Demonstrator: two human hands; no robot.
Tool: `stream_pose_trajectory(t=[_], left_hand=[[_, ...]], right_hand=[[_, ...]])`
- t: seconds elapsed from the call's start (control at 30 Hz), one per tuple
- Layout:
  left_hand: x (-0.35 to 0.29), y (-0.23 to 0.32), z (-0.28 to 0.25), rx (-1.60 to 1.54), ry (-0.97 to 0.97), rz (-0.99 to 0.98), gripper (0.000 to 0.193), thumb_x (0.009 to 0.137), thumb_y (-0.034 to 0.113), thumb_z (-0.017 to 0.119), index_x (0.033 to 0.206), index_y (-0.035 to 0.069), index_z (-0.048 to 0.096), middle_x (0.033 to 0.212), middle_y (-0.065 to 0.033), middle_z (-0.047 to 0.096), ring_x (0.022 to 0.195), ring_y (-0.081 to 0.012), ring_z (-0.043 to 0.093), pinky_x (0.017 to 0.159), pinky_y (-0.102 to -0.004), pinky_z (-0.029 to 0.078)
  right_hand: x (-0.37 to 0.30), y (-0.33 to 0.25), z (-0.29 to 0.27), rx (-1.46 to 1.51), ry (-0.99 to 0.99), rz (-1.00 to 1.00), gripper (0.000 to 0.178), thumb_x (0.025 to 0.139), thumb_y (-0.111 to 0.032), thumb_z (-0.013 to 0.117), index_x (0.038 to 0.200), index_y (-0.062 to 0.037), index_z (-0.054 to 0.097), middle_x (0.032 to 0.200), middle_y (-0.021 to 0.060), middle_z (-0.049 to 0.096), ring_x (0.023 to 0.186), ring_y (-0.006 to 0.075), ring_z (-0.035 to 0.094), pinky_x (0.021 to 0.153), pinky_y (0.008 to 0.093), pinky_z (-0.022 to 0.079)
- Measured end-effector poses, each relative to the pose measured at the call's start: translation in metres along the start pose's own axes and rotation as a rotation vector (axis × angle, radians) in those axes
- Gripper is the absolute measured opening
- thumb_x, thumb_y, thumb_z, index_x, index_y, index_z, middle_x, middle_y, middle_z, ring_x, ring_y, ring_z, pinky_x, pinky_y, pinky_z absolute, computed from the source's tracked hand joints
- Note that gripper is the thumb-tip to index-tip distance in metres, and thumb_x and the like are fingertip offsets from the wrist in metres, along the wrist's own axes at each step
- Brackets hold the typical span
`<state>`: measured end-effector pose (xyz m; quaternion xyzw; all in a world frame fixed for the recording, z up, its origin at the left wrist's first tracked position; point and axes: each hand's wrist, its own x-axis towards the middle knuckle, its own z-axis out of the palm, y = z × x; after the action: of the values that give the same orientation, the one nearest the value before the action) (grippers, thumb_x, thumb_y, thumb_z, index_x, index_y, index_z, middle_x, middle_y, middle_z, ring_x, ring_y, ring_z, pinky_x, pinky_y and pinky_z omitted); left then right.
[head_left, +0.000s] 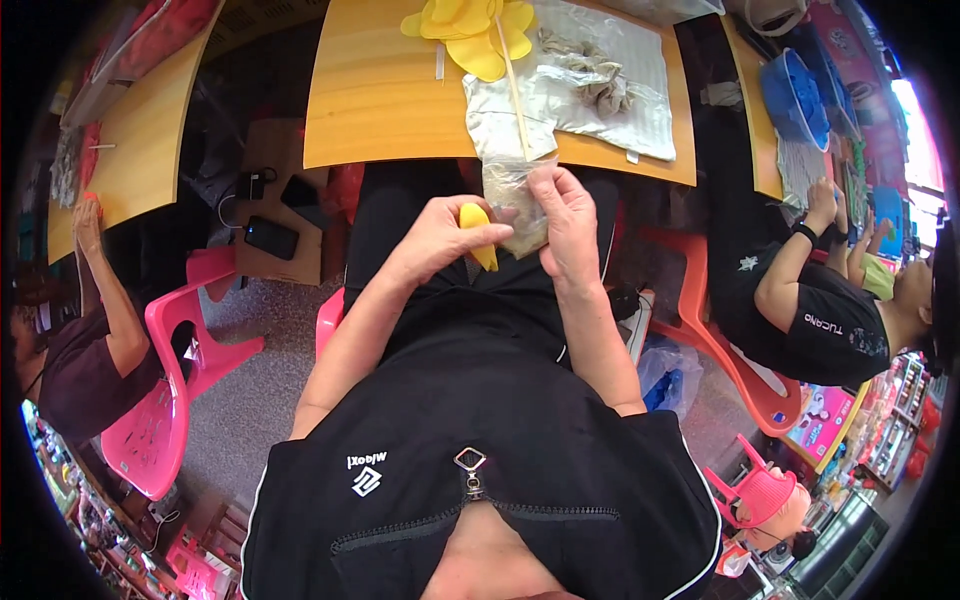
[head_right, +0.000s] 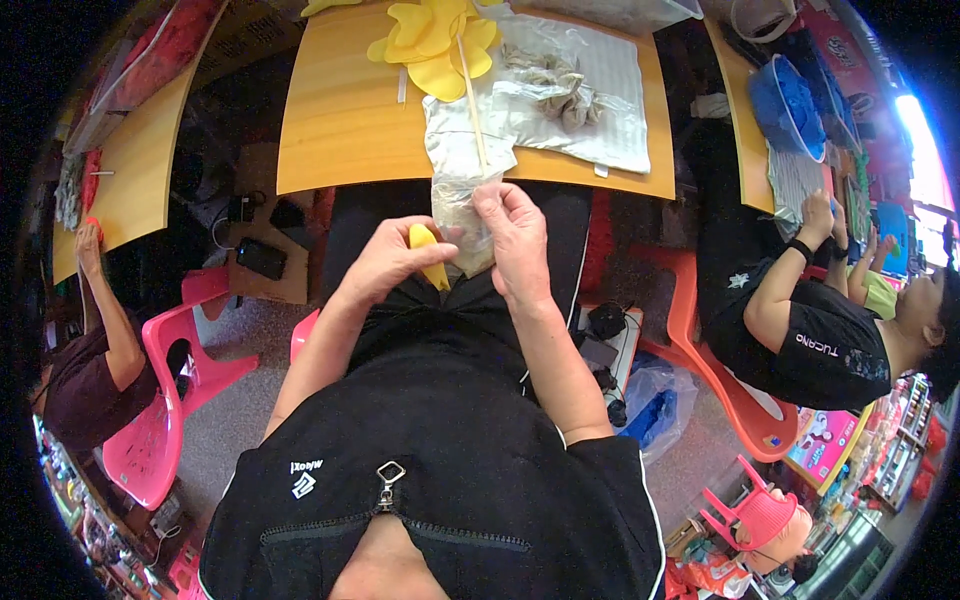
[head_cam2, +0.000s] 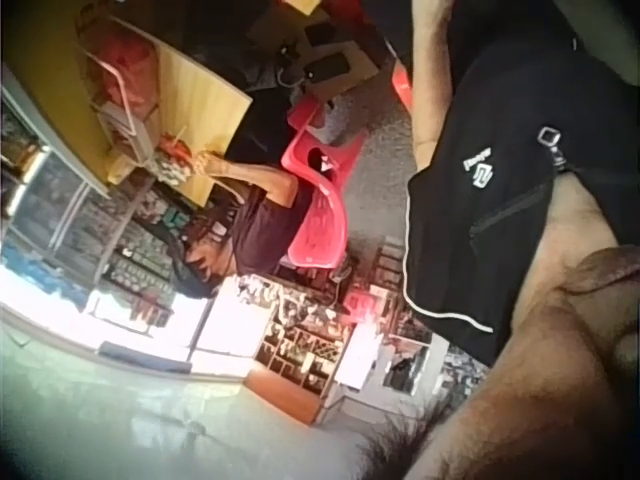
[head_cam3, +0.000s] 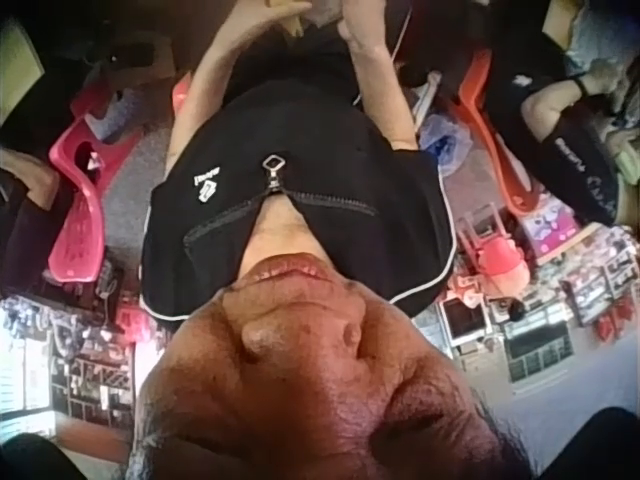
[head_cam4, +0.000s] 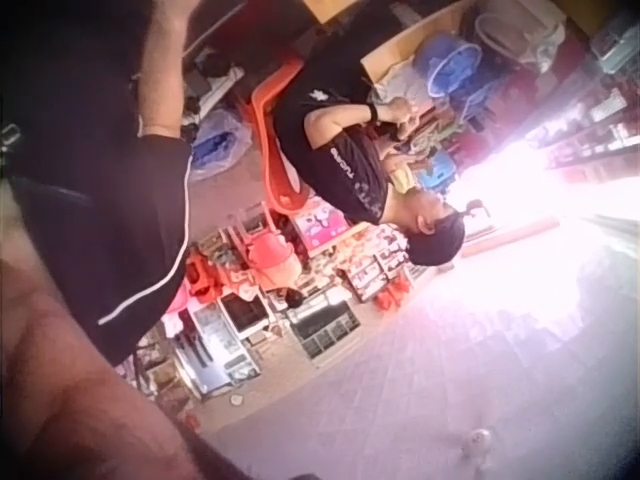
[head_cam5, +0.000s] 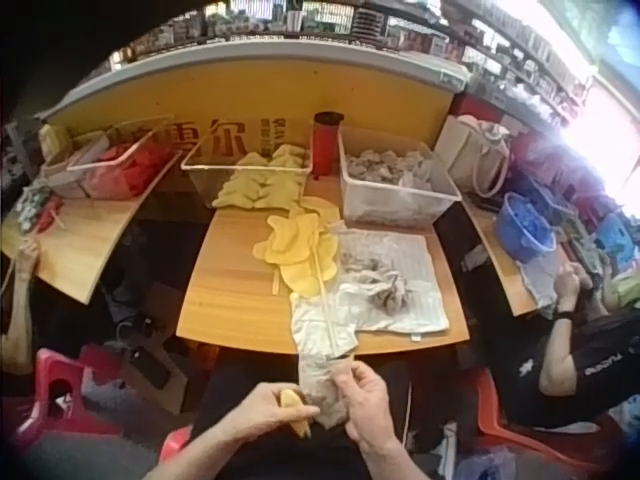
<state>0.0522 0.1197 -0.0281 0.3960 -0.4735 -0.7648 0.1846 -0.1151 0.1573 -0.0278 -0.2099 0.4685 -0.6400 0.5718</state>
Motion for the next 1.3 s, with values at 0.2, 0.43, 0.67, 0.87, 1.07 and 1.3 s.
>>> stream_pose_trajectory(t=[0.2,0.43,0.67,0.87,1.07,1.3], left_hand=[[0.003,-0.014,-0.002,-0.108,0.04,0.076,0.029,0.082,0.015,0.071,0.105,0.0,0.063,0.086,-0.001,0.065,0.074,-0.0066,0.059,0.065,-0.0212,0.048],[0.004,-0.024,-0.013,-0.21,0.052,0.077,0.032,0.083,0.016,0.069,0.11,0.002,0.062,0.086,-0.0004,0.065,0.07,-0.0052,0.058,0.057,-0.0181,0.046],[0.002,-0.031,-0.003,-0.203,-0.069,0.063,0.035,0.084,0.017,0.069,0.115,0.005,0.06,0.087,0.0012,0.064,0.072,-0.0049,0.058,0.062,-0.0195,0.048],[-0.002,-0.025,-0.003,-0.144,-0.055,0.164,0.044,0.083,0.012,0.07,0.122,0.004,0.053,0.107,-0.0002,0.061,0.094,-0.008,0.056,0.083,-0.0237,0.046],[-0.002,-0.022,-0.004,0.007,-0.013,0.261,0.049,0.084,0.015,0.068,0.128,0.005,0.049,0.097,-0.0004,0.061,0.083,-0.0067,0.054,0.074,-0.0227,0.046],[-0.002,-0.021,-0.002,0.019,-0.085,0.232,0.053,0.081,0.016,0.071,0.128,0.005,0.049,0.096,-0.0011,0.06,0.082,-0.0077,0.055,0.074,-0.0232,0.047]], right_hand=[[-0.009,-0.001,-0.003,0.128,-0.087,0.241,0.025,0.088,-0.005,0.058,0.112,-0.0006,0.052,0.103,0.0065,0.06,0.091,0.0125,0.06,0.082,0.0268,0.049],[-0.016,-0.024,-0.009,-0.162,-0.358,0.232,0.067,0.077,0.007,0.056,0.139,0.0012,0.031,0.122,0.0114,0.056,0.109,0.0208,0.057,0.093,0.0308,0.045],[-0.033,-0.044,0.011,-1.164,-0.213,-0.209,0.04,0.084,0.001,0.056,0.124,-0.0027,0.053,0.093,0.0119,0.07,0.081,0.0102,0.065,0.072,0.0258,0.05],[-0.027,-0.044,0.006,-0.82,-0.2,-0.03,0.038,0.085,-0.001,0.059,0.123,0.0001,0.054,0.101,0.0081,0.068,0.085,0.0072,0.061,0.076,0.0218,0.048],[-0.012,-0.017,-0.01,-0.46,-0.249,0.203,0.038,0.082,-0.008,0.068,0.118,0.0019,0.057,0.096,0.0037,0.065,0.086,0.0078,0.059,0.078,0.0221,0.048],[-0.01,0.001,-0.007,-0.345,-0.202,0.289,0.031,0.083,-0.011,0.068,0.11,0.0016,0.059,0.097,0.0043,0.064,0.085,0.0088,0.06,0.077,0.0232,0.049]])
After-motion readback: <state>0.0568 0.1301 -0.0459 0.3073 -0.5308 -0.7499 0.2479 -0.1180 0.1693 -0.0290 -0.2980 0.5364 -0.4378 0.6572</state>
